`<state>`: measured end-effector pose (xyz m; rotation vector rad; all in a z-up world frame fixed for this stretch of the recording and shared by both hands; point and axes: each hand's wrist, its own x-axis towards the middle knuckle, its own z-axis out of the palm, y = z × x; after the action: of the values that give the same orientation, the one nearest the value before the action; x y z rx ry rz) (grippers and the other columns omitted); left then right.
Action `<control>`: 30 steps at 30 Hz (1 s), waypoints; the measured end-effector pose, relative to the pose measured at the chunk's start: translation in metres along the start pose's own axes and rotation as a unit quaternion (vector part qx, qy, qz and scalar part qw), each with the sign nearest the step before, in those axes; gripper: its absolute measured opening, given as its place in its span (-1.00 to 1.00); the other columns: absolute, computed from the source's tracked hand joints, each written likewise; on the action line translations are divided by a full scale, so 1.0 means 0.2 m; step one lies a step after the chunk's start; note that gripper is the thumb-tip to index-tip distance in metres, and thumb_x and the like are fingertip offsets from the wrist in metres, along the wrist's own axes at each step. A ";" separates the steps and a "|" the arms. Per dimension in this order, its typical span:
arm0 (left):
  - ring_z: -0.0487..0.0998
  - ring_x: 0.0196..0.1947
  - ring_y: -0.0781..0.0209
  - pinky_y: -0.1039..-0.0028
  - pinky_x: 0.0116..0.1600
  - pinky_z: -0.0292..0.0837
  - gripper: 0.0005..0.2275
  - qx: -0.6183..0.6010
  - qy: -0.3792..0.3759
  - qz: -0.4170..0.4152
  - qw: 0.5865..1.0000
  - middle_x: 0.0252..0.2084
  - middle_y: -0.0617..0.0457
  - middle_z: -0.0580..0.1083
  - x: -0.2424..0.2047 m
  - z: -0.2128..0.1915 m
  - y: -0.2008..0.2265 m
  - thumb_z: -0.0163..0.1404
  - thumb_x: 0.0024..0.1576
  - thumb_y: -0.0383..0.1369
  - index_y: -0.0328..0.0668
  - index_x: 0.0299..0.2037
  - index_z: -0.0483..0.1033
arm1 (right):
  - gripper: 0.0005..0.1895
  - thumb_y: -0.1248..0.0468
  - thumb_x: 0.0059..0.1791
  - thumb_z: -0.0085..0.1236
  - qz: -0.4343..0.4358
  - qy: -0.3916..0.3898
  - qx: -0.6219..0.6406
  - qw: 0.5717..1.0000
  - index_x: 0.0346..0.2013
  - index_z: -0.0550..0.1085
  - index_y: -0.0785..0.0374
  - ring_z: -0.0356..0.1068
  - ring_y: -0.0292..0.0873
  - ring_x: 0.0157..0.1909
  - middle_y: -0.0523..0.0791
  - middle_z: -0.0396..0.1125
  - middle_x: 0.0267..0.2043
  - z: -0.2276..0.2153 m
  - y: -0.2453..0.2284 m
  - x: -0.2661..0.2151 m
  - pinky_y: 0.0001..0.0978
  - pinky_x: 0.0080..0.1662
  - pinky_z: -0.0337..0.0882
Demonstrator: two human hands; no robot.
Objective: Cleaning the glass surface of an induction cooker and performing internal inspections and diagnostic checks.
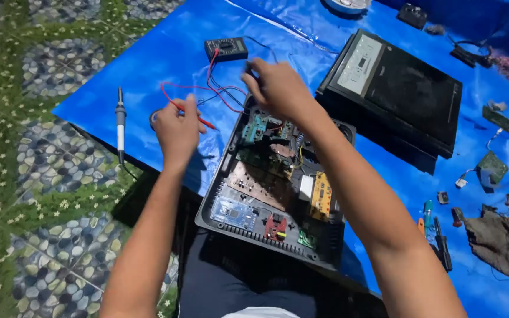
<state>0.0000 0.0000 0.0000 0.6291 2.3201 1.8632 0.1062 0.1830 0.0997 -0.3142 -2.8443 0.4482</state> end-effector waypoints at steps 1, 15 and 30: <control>0.48 -0.71 0.38 0.48 -0.42 0.45 -0.63 0.000 -0.004 0.001 1.000 -0.72 0.13 0.48 0.07 0.00 -0.05 -0.11 0.34 -0.12 -0.10 -0.47 0.49 | -0.74 0.15 0.19 -0.09 0.004 0.001 0.000 1.000 0.00 0.44 0.26 0.33 -0.11 -0.60 -0.02 0.45 -0.45 0.06 -0.02 0.09 -0.21 -0.51 0.35; 0.58 -0.24 -0.57 -0.23 -0.10 0.41 -0.69 0.265 0.069 0.101 0.957 -0.36 -0.35 0.57 0.29 -0.11 -0.60 0.10 0.34 -0.15 -0.29 -0.04 0.48 | -0.63 0.22 0.06 -0.08 0.018 0.013 -0.034 0.999 0.16 0.39 0.19 0.55 0.39 -0.16 0.19 0.46 -0.19 1.28 0.07 0.42 0.26 -0.17 0.57; 0.53 -0.52 -0.06 0.11 -0.16 0.34 -0.53 0.145 0.017 0.099 0.984 -0.12 -0.06 0.56 -0.20 -0.15 -0.27 -0.01 0.37 -0.30 -0.44 0.41 0.25 | -0.54 0.16 0.05 0.12 0.219 0.126 0.026 0.967 0.26 0.40 0.09 0.30 0.01 0.24 0.00 0.33 0.26 0.11 0.59 -0.33 -0.04 0.20 0.34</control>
<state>0.0125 -0.0503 -0.0508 0.8967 2.6657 1.6289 0.1831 0.2698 0.0272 -0.9266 -2.5010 0.5213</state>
